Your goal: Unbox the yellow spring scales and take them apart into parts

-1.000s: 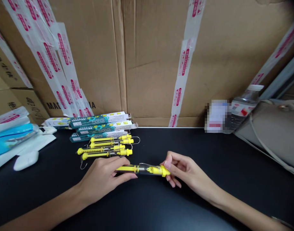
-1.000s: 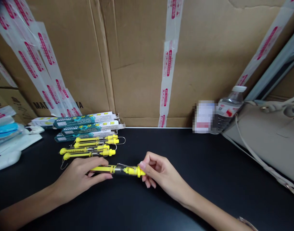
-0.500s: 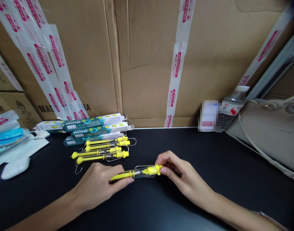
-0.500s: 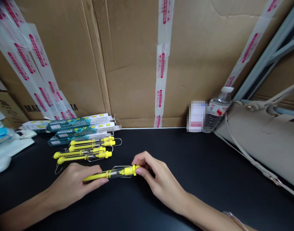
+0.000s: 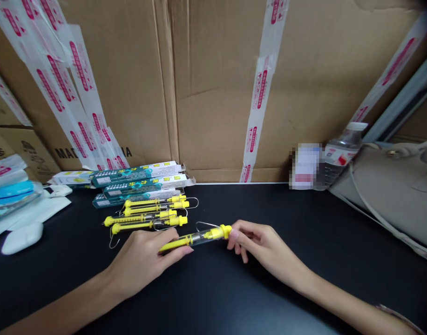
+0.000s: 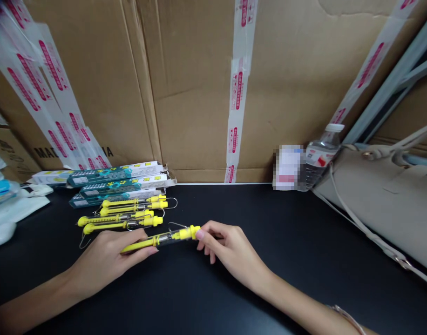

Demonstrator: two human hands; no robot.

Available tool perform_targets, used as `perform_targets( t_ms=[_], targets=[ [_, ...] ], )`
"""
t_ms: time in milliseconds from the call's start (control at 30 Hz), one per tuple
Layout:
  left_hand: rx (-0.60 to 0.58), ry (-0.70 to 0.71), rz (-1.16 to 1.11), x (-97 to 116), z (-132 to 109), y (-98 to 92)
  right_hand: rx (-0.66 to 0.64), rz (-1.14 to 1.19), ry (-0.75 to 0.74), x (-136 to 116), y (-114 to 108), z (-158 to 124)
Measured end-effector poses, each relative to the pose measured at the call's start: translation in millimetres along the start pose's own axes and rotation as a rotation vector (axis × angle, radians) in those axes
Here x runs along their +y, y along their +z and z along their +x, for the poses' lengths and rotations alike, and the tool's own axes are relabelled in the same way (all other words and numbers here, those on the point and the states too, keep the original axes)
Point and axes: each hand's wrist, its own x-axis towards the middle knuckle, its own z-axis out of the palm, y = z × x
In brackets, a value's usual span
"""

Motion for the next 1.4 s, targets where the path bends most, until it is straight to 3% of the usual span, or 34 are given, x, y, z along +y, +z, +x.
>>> perform_targets(
  t_ms=[200,633,900,1233,1400],
  targets=[
    [-0.01,0.039,-0.006,0.4,-0.5,-0.3,-0.006,-0.034,0.01,0.0,-0.7,-1.4],
    [-0.047,0.039,0.04,0.8,0.3,0.8,-0.04,0.214,-0.016,-4.2,2.2,-1.3],
    [-0.053,0.065,0.063,1.5,-0.8,1.4,0.056,0.131,-0.081,-3.6,-0.9,-0.6],
    [-0.02,-0.003,0.047,-1.1,-1.3,2.2,0.028,0.114,0.024,-0.7,-0.2,2.3],
    [-0.061,0.056,0.059,0.7,-1.6,1.3,0.03,0.13,0.04,-3.1,0.5,0.3]
  ],
)
